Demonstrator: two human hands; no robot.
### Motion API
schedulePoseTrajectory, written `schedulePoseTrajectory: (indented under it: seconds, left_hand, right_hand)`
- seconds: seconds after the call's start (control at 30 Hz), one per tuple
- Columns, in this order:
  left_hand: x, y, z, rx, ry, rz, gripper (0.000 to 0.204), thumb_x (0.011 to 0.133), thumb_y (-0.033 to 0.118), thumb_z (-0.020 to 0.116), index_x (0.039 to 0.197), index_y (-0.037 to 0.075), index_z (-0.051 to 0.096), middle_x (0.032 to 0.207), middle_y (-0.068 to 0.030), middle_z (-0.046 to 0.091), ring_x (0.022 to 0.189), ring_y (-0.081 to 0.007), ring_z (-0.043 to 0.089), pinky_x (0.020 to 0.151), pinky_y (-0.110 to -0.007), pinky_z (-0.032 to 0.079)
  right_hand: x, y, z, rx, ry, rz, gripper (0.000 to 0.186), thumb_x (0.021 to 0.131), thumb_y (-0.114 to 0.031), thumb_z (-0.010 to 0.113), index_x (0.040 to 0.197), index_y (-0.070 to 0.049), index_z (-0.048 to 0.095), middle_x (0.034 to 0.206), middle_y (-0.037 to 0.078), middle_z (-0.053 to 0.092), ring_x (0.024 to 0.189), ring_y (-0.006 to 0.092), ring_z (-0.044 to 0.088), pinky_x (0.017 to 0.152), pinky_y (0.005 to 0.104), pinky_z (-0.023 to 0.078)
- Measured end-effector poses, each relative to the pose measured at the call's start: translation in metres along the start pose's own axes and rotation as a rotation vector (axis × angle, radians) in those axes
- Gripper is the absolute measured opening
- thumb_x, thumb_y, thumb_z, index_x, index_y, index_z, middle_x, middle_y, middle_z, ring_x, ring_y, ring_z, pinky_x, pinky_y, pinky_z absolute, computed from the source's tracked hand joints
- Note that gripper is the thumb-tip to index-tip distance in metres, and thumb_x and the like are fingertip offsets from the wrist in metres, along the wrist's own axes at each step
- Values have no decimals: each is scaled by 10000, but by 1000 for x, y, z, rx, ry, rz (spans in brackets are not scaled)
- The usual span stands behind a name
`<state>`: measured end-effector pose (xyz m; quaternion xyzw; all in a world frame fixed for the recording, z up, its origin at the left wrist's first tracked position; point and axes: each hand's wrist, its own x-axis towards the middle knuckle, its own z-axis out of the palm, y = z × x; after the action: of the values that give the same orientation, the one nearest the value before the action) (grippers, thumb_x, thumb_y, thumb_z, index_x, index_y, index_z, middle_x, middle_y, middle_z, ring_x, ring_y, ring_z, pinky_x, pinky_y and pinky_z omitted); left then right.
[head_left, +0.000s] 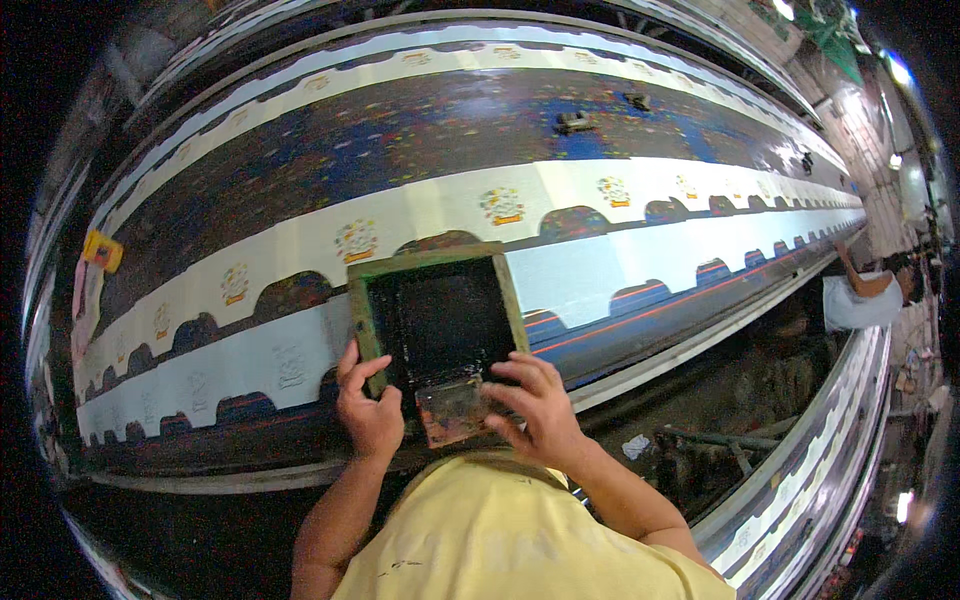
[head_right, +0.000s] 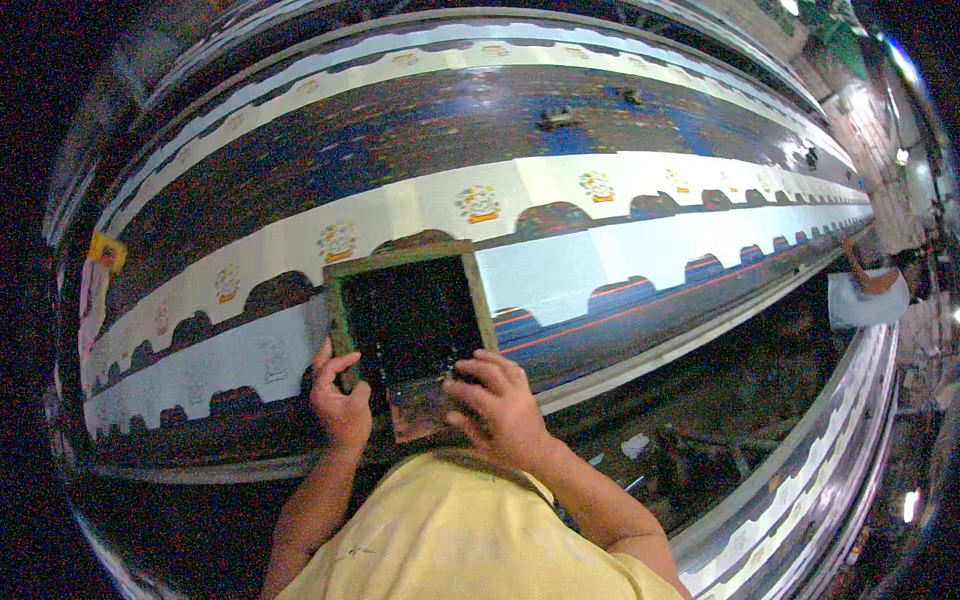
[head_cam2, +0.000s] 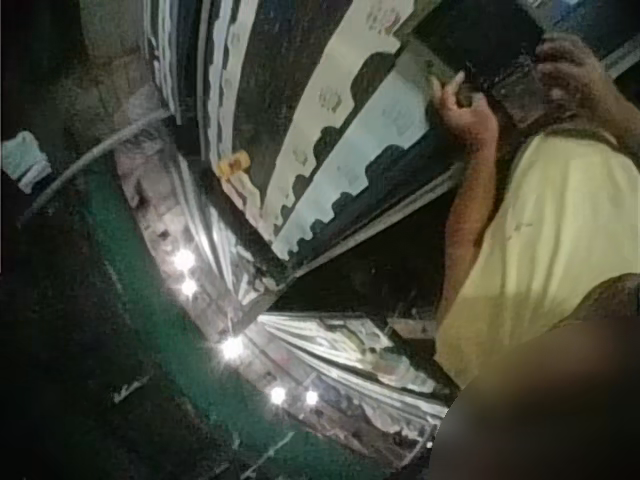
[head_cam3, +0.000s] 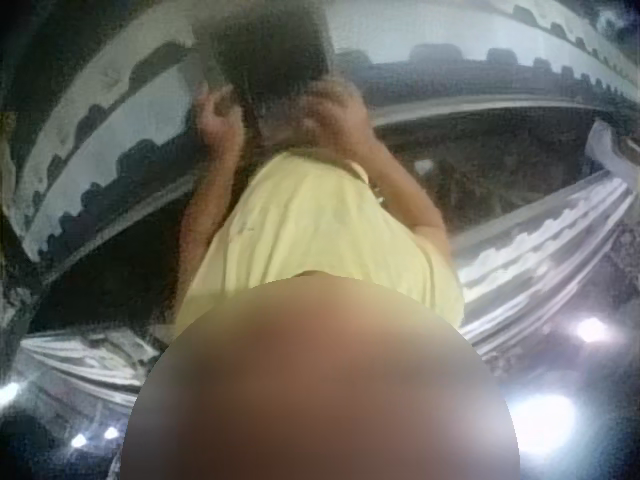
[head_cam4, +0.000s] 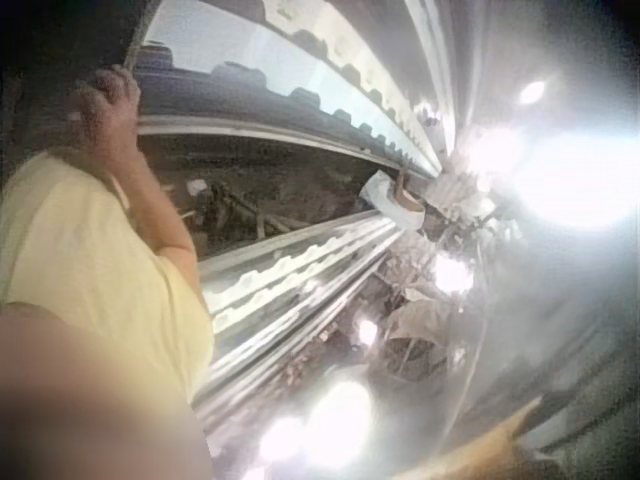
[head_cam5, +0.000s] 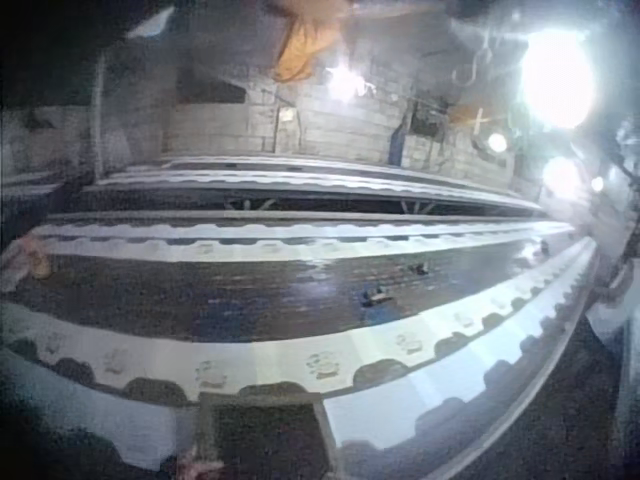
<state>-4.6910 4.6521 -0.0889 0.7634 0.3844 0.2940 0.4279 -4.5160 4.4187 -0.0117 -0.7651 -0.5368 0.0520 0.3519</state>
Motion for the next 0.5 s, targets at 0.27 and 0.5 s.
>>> schedulePoseTrajectory:
  seconds: [0.27,0.5]
  left_hand:
    - [-24,75,128,-91,65,187,397,787,-130,703,1117,61,813,1671,-300,570,1584,-435,532,1333,-504,376]
    - [-33,124,216,-154,20,96,415,783,-127,688,1129,60,823,1661,-292,573,1556,-451,553,1299,-498,418]
  right_hand:
    - [-61,111,-79,289,275,306,420,992,-149,841,1398,-71,764,1487,175,728,1456,408,613,1253,545,450]
    - [-84,180,-141,214,255,296,422,964,-123,837,1375,-56,774,1492,173,724,1443,426,625,1256,548,456]
